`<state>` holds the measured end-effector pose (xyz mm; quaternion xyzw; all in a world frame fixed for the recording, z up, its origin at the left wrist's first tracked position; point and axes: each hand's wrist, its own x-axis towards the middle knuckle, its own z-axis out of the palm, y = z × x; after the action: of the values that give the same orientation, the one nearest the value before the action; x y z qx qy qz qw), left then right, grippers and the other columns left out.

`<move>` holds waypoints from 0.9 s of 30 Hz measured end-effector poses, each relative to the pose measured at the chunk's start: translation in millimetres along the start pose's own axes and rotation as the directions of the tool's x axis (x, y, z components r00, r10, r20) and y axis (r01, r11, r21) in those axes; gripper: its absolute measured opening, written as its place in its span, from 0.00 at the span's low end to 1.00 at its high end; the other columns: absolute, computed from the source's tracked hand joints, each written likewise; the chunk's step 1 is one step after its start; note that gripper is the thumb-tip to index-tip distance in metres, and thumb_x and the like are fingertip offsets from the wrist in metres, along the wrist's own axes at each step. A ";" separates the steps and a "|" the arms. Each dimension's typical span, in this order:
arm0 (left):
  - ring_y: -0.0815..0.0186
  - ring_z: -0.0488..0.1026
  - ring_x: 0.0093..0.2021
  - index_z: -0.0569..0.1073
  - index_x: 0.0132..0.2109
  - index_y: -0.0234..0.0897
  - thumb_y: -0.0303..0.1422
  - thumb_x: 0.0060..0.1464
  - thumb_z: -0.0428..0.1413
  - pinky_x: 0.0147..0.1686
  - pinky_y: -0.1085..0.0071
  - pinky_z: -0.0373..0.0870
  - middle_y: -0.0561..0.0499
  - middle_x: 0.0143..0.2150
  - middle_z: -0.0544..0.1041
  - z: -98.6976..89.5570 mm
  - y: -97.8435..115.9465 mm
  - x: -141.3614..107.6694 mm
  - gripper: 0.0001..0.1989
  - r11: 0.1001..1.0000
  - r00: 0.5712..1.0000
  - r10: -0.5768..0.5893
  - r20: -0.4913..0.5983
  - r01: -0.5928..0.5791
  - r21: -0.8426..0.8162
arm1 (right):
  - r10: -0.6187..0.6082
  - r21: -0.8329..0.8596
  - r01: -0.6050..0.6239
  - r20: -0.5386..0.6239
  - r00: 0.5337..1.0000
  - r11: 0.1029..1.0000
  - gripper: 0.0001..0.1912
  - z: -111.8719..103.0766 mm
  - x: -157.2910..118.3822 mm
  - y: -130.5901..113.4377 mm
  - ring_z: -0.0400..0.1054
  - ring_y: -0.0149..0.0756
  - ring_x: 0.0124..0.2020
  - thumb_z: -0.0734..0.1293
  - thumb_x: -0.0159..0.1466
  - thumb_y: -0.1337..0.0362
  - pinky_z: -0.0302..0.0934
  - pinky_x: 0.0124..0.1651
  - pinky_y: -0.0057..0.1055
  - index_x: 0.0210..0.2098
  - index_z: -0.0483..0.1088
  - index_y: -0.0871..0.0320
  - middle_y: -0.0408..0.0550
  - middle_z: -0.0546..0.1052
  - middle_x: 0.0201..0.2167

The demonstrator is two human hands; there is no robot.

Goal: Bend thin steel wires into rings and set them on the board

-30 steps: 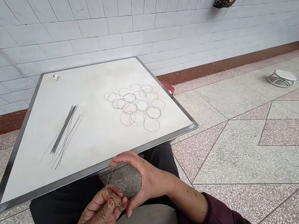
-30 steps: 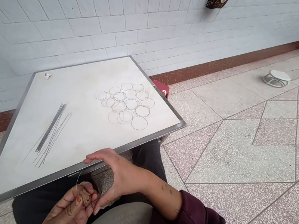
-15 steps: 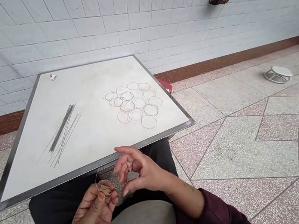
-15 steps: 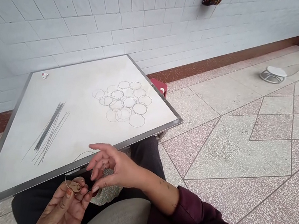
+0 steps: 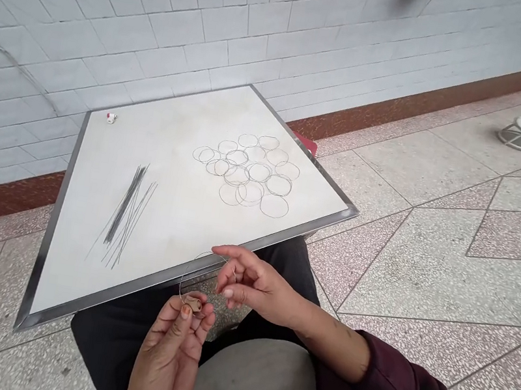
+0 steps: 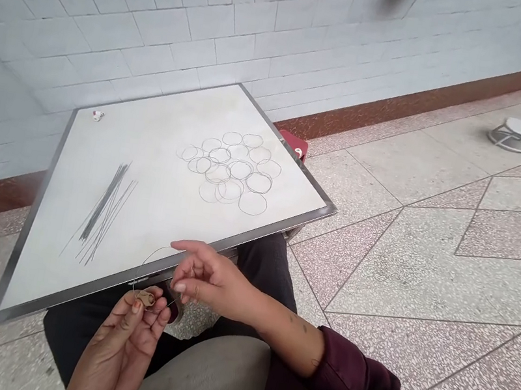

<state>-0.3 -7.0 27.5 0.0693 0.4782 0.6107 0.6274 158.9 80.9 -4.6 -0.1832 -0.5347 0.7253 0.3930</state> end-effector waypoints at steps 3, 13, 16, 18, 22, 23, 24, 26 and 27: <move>0.64 0.78 0.42 0.78 0.34 0.38 0.30 0.48 0.68 0.47 0.67 0.75 0.49 0.39 0.80 -1.0 -0.6 1.9 0.06 1.000 1.000 -0.009 -0.005 0.009 -0.016 | 0.021 -0.076 -0.028 -0.092 0.996 0.997 0.22 4.4 0.2 1.8 0.68 0.23 0.26 0.64 0.69 0.59 0.64 0.28 0.22 0.61 0.58 0.54 0.42 0.73 0.35; 0.63 0.77 0.47 0.80 0.40 0.37 0.29 0.56 0.62 0.53 0.66 0.71 0.48 0.43 0.80 -5.8 0.0 9.3 0.05 1.000 0.997 0.007 0.082 -0.005 -0.025 | 0.062 -0.201 -0.103 -0.203 0.977 0.974 0.19 12.0 0.0 7.6 0.66 0.24 0.24 0.63 0.69 0.57 0.66 0.28 0.24 0.57 0.61 0.54 0.40 0.72 0.32; 0.62 0.76 0.49 0.80 0.42 0.37 0.30 0.57 0.60 0.55 0.66 0.70 0.47 0.45 0.80 -6.3 1.2 11.4 0.06 0.999 0.996 0.003 0.084 0.000 -0.039 | 0.078 -0.204 -0.120 -0.205 0.976 0.971 0.19 11.7 0.6 7.9 0.65 0.24 0.23 0.63 0.69 0.57 0.66 0.28 0.24 0.57 0.61 0.54 0.39 0.72 0.32; 0.61 0.76 0.50 0.80 0.42 0.36 0.31 0.58 0.59 0.56 0.64 0.70 0.45 0.46 0.80 -6.0 2.2 12.1 0.07 0.999 0.997 -0.001 0.080 0.006 -0.053 | 0.084 -0.206 -0.127 -0.206 0.975 0.970 0.19 11.6 1.2 8.2 0.66 0.24 0.23 0.63 0.69 0.58 0.66 0.28 0.24 0.57 0.61 0.53 0.39 0.72 0.32; 0.57 0.75 0.52 0.80 0.44 0.35 0.35 0.60 0.56 0.58 0.60 0.68 0.42 0.47 0.81 -5.8 4.2 12.3 0.11 0.996 0.997 -0.033 0.068 0.039 -0.084 | 0.086 -0.204 -0.129 -0.209 0.974 0.970 0.19 11.9 2.5 9.3 0.66 0.24 0.24 0.63 0.68 0.57 0.66 0.28 0.24 0.57 0.61 0.54 0.39 0.72 0.32; 0.56 0.75 0.54 0.80 0.45 0.34 0.36 0.61 0.55 0.58 0.59 0.67 0.41 0.48 0.80 -6.0 4.5 12.7 0.12 0.994 0.997 -0.046 0.063 0.051 -0.091 | 0.086 -0.203 -0.129 -0.207 0.975 0.971 0.19 11.9 2.7 9.6 0.66 0.24 0.24 0.63 0.68 0.57 0.66 0.28 0.24 0.57 0.61 0.54 0.39 0.72 0.32; 0.56 0.74 0.55 0.80 0.45 0.34 0.37 0.61 0.55 0.59 0.59 0.67 0.40 0.49 0.80 -6.3 4.6 13.3 0.13 0.993 0.997 -0.057 0.058 0.062 -0.100 | 0.086 -0.202 -0.128 -0.204 0.975 0.971 0.19 11.9 2.8 9.9 0.66 0.24 0.24 0.63 0.68 0.57 0.66 0.28 0.24 0.57 0.61 0.54 0.39 0.72 0.32; 0.55 0.71 0.59 0.79 0.48 0.34 0.39 0.62 0.53 0.60 0.59 0.65 0.38 0.53 0.78 -6.7 4.7 15.3 0.16 0.989 0.996 -0.078 0.052 0.084 -0.121 | 0.084 -0.200 -0.124 -0.197 0.977 0.972 0.19 11.7 3.0 10.6 0.66 0.24 0.24 0.63 0.68 0.56 0.66 0.28 0.24 0.57 0.61 0.54 0.40 0.71 0.32; 0.55 0.69 0.61 0.79 0.50 0.34 0.40 0.62 0.52 0.61 0.59 0.64 0.38 0.56 0.77 -6.8 4.8 16.5 0.18 0.987 0.995 -0.084 0.051 0.090 -0.134 | 0.083 -0.199 -0.122 -0.195 0.977 0.972 0.19 11.6 3.0 10.9 0.66 0.24 0.24 0.63 0.69 0.56 0.66 0.28 0.24 0.57 0.61 0.54 0.40 0.71 0.32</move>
<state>-11.6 4.5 18.6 0.0191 0.4238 0.6123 0.6672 145.0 74.5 -10.0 -0.3177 -0.5593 0.6641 0.3812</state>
